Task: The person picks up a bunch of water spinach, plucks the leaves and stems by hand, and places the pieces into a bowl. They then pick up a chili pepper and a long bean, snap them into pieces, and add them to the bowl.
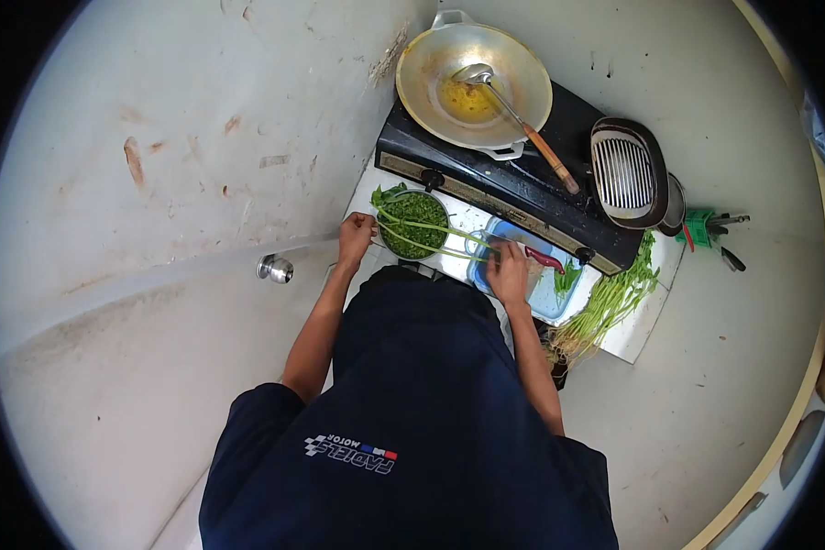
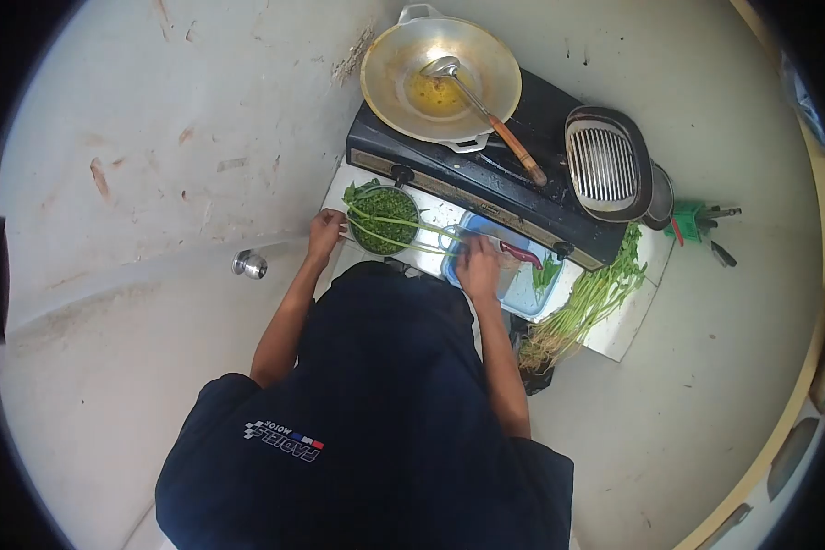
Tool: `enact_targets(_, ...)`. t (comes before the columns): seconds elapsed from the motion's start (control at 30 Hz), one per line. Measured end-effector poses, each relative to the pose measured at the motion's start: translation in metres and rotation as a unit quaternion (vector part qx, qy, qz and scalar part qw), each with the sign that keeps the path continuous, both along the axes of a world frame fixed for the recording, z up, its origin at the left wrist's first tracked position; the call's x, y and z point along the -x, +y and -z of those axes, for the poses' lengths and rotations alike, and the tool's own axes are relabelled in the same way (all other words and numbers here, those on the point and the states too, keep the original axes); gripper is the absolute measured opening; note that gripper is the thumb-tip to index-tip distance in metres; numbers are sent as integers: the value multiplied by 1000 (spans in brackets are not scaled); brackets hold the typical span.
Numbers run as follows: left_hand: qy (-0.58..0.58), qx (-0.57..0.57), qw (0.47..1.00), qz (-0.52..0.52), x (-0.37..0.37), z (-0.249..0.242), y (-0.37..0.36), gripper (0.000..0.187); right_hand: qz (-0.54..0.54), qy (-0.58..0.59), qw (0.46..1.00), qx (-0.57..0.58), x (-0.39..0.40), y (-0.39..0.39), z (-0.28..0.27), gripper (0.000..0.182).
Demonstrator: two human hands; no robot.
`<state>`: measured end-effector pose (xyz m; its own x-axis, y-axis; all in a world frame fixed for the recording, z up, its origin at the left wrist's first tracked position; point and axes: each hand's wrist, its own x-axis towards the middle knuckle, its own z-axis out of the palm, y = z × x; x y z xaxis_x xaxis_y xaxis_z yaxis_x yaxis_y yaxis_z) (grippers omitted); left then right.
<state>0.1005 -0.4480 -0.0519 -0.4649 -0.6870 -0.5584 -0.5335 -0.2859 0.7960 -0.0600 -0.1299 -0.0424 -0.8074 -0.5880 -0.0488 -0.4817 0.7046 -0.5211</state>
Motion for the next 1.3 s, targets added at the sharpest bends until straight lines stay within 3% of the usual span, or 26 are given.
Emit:
enact_targets(0.17,-26,1,995,100,0,2,-22,24,-28,-22,999,-29,-5,-51,-15,35)
enact_targets(0.33,-22,-26,985,171,-3,2,-38,23,-47,-34,996,-69,-8,-70,-10,27)
enact_targets(0.8,106,-99,981,131,7,15,-33,17,48,24,976,210,-18,-79,-139,13)
enact_targets(0.9,92,-89,976,175,9,7,-36,18,68,17,967,247,-24,-86,-163,13)
enact_targets(1.0,29,43,975,216,12,-10,-36,19,93,8,957,275,-28,-90,-180,14)
enact_targets(1.1,-23,244,901,359,17,-46,-40,21,115,-4,950,289,-33,-90,-198,14)
enact_targets(1.2,19,47,859,509,27,-91,-40,22,125,-9,944,305,-36,-89,-209,15)
enact_targets(1.3,185,-153,829,505,41,-164,-13,27,122,-15,936,329,-39,-91,-217,15)
